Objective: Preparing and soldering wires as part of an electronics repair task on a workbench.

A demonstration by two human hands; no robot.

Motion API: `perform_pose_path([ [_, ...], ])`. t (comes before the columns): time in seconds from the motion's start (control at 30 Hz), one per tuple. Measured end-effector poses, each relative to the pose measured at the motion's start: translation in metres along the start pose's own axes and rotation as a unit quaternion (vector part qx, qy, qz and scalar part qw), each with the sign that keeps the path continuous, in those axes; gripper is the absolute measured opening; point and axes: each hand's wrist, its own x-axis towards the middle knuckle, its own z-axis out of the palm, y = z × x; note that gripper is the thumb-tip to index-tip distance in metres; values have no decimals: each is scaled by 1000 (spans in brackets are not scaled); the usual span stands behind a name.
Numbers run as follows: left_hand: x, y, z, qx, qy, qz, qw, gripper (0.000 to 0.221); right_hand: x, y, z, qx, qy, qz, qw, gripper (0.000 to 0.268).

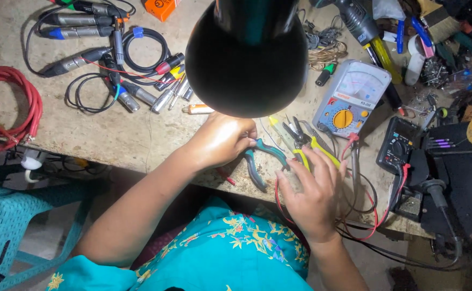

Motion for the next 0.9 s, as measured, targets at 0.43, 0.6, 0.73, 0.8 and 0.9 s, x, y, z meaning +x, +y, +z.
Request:
perform_pose_path([
  [0.43, -49, -6, 1, -8, 288, 74, 955, 24, -48, 107, -11, 388, 391, 395, 735, 16],
  [0.6, -104, -4, 25, 30, 404, -21, 914, 11, -81, 168, -14, 511, 351, 545, 565, 26],
  [0.73, -125, -17, 21, 42, 463, -71, 883, 22, -94, 205, -12, 489, 371, 531, 584, 19],
  [0.8, -129, -22, 8, 90, 454, -108, 880, 20, -95, 220, -9, 426, 424, 556, 574, 24],
  [0.9, -126, -42, 3, 57, 475, -129, 868, 20, -107, 242, -8, 379, 394, 582, 602, 37],
])
